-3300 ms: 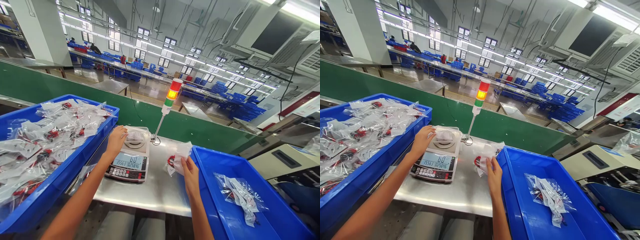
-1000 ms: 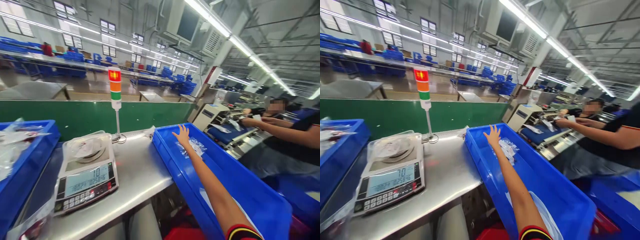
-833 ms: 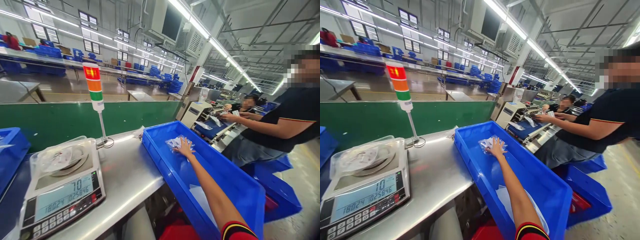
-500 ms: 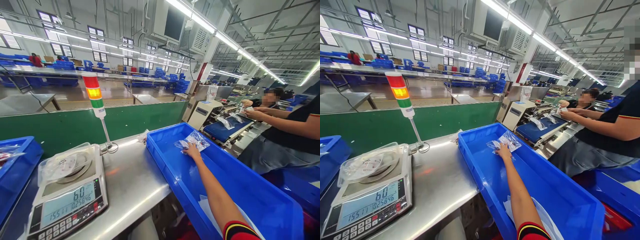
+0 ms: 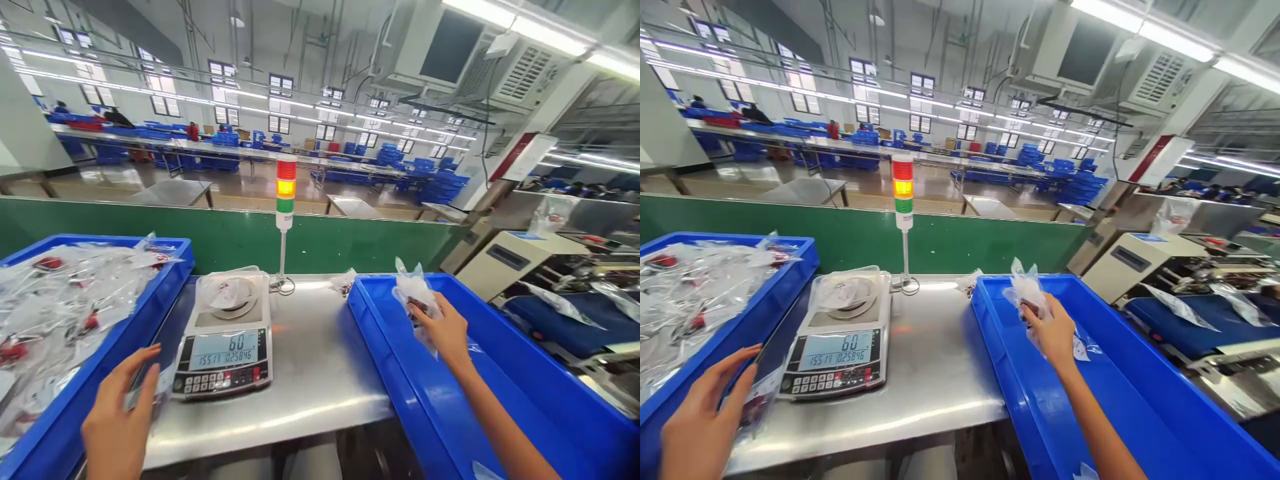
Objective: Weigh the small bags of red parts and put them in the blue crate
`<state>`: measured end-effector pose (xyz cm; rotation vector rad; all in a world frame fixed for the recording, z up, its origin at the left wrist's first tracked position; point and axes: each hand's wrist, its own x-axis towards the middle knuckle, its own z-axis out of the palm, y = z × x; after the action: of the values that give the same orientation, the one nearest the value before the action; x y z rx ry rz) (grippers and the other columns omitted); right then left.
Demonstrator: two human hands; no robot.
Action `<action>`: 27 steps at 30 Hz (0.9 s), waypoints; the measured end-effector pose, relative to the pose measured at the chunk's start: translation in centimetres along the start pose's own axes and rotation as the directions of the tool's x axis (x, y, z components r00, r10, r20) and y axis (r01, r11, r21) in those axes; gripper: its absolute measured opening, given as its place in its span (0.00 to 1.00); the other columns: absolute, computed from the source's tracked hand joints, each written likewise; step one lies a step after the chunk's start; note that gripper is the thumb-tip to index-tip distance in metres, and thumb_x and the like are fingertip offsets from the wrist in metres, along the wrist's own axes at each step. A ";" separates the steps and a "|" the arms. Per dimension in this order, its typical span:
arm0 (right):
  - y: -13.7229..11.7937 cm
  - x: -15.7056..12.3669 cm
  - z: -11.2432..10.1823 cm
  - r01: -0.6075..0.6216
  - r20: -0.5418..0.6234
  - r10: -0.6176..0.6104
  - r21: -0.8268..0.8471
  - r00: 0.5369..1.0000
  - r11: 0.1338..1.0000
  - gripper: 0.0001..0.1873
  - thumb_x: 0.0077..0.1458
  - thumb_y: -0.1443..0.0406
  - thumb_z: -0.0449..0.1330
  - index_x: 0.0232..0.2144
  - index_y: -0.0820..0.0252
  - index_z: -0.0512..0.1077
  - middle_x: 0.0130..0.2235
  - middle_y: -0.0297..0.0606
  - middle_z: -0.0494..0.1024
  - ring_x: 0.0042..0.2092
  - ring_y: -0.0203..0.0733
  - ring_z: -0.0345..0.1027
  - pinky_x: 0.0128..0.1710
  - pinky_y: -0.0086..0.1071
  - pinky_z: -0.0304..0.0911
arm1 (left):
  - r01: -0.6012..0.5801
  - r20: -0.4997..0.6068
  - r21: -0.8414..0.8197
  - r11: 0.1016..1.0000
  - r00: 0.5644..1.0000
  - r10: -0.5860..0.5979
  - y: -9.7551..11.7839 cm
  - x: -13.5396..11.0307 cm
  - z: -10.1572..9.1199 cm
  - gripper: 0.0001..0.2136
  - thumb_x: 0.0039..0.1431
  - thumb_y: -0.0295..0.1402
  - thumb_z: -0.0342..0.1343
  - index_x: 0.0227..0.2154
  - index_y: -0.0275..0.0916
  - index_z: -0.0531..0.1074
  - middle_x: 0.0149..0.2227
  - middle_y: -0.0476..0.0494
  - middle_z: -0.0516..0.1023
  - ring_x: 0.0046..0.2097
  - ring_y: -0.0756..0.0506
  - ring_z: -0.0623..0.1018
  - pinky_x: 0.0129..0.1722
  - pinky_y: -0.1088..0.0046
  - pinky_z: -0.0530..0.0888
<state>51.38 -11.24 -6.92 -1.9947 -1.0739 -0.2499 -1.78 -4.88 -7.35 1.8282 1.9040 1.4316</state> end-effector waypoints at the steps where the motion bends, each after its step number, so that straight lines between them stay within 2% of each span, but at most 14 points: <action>1: -2.5 -0.5 0.5 0.092 0.013 -0.094 0.094 0.996 0.991 0.26 0.52 0.49 0.61 0.47 0.57 0.76 0.45 0.42 0.81 0.45 0.53 0.74 0.46 0.40 0.67 | 0.039 0.010 -0.060 0.997 0.999 -0.039 0.1 0.1 0.4 0.12 0.61 0.50 0.49 0.44 0.57 0.71 0.48 0.49 0.79 0.54 0.33 0.77 0.58 0.49 0.73; 3: -6.8 -2.0 2.3 0.224 0.112 -0.251 0.209 0.962 0.952 0.24 0.53 0.51 0.62 0.49 0.55 0.76 0.49 0.42 0.80 0.48 0.53 0.73 0.50 0.42 0.67 | 0.037 0.035 -0.150 0.988 0.999 -0.032 0.8 0.7 1.2 0.13 0.61 0.49 0.51 0.41 0.51 0.73 0.48 0.45 0.79 0.55 0.34 0.76 0.60 0.49 0.70; 6: -10.3 -4.5 6.3 0.325 0.355 -0.381 0.210 0.853 0.922 0.21 0.54 0.61 0.61 0.52 0.49 0.75 0.57 0.40 0.75 0.54 0.53 0.71 0.52 0.43 0.67 | -0.118 0.023 -0.138 0.983 0.992 0.122 1.8 2.6 2.2 0.14 0.63 0.46 0.49 0.42 0.45 0.73 0.47 0.40 0.79 0.53 0.35 0.76 0.59 0.51 0.70; 8: -10.6 -6.1 8.9 0.374 0.534 -0.375 0.116 0.758 0.920 0.23 0.54 0.67 0.59 0.52 0.48 0.74 0.60 0.40 0.72 0.56 0.53 0.70 0.52 0.43 0.68 | -0.164 0.023 -0.091 0.982 0.986 0.167 2.2 4.4 3.0 0.15 0.65 0.45 0.47 0.42 0.43 0.73 0.46 0.38 0.79 0.52 0.36 0.76 0.56 0.54 0.72; 10: -10.1 -7.4 10.5 0.425 0.678 -0.323 0.018 0.660 0.905 0.27 0.51 0.72 0.61 0.54 0.47 0.74 0.62 0.41 0.70 0.59 0.55 0.68 0.53 0.45 0.68 | -0.130 0.063 -0.021 0.991 0.989 0.131 2.6 6.3 4.1 0.15 0.66 0.44 0.45 0.43 0.40 0.71 0.46 0.36 0.79 0.50 0.36 0.77 0.53 0.55 0.73; 13: -9.5 -8.1 10.7 0.442 0.795 -0.230 -0.053 0.561 0.895 0.40 0.43 0.72 0.69 0.58 0.42 0.70 0.67 0.40 0.64 0.65 0.64 0.59 0.56 0.55 0.64 | -0.064 0.123 0.056 0.996 0.991 0.056 3.2 8.8 6.4 0.15 0.64 0.43 0.49 0.45 0.37 0.69 0.42 0.34 0.80 0.45 0.36 0.79 0.47 0.57 0.75; 15: -10.0 -8.1 9.8 0.413 0.812 -0.244 0.003 0.531 0.911 0.44 0.40 0.67 0.73 0.60 0.39 0.68 0.69 0.39 0.61 0.67 0.66 0.54 0.59 0.59 0.60 | -0.046 0.147 0.064 0.997 0.988 0.036 3.8 9.9 7.8 0.12 0.62 0.41 0.52 0.41 0.37 0.69 0.37 0.34 0.80 0.41 0.35 0.80 0.43 0.59 0.75; 17: -11.6 -7.7 8.8 0.367 0.773 -0.339 0.148 0.537 0.918 0.37 0.46 0.62 0.71 0.59 0.40 0.69 0.68 0.38 0.62 0.67 0.61 0.55 0.62 0.55 0.57 | -0.034 0.169 0.056 0.998 0.985 0.025 4.7 10.6 8.8 0.07 0.62 0.36 0.50 0.34 0.39 0.69 0.34 0.34 0.79 0.38 0.35 0.80 0.40 0.60 0.74; 19: -14.0 -7.2 8.3 0.305 0.688 -0.439 0.317 0.578 0.898 0.25 0.53 0.58 0.65 0.55 0.43 0.73 0.65 0.37 0.67 0.66 0.55 0.59 0.64 0.50 0.56 | -0.033 0.170 0.022 0.999 0.985 0.029 5.8 10.7 8.9 0.07 0.63 0.32 0.46 0.31 0.40 0.67 0.34 0.34 0.79 0.39 0.35 0.81 0.40 0.61 0.73; 21: -16.8 -6.7 8.5 0.216 0.603 -0.477 0.454 0.639 0.864 0.19 0.58 0.55 0.61 0.51 0.46 0.74 0.61 0.39 0.73 0.63 0.51 0.63 0.64 0.48 0.56 | -0.050 0.159 -0.038 0.998 0.986 0.056 7.0 10.5 8.1 0.08 0.65 0.31 0.43 0.33 0.40 0.67 0.37 0.35 0.80 0.40 0.37 0.81 0.41 0.62 0.73; 24: -20.9 -6.1 9.2 0.003 0.544 -0.413 0.603 0.730 0.798 0.25 0.58 0.48 0.58 0.53 0.51 0.72 0.58 0.43 0.75 0.60 0.51 0.66 0.60 0.48 0.60 | -0.099 0.147 -0.169 0.981 0.981 0.124 8.8 9.4 5.8 0.08 0.66 0.35 0.43 0.37 0.42 0.67 0.39 0.41 0.81 0.41 0.41 0.81 0.43 0.66 0.73; 25: -22.1 -6.1 9.3 -0.080 0.546 -0.382 0.642 0.746 0.762 0.28 0.57 0.45 0.57 0.54 0.52 0.71 0.58 0.44 0.75 0.60 0.51 0.67 0.58 0.47 0.62 | -0.104 0.153 -0.242 0.965 0.978 0.144 9.3 8.9 5.0 0.08 0.66 0.37 0.44 0.37 0.42 0.67 0.40 0.43 0.81 0.41 0.43 0.81 0.42 0.67 0.73; 27: -24.4 -6.2 9.0 -0.212 0.567 -0.353 0.702 0.745 0.680 0.30 0.58 0.42 0.53 0.53 0.53 0.71 0.56 0.44 0.76 0.58 0.51 0.68 0.53 0.44 0.66 | -0.081 0.185 -0.391 0.917 0.969 0.164 10.3 7.8 3.4 0.10 0.65 0.41 0.47 0.37 0.43 0.68 0.38 0.45 0.81 0.38 0.44 0.81 0.39 0.70 0.74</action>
<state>27.17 -1.23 -1.66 -1.2582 -1.4013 0.8431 5.70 1.43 1.72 1.8452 1.3188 1.4484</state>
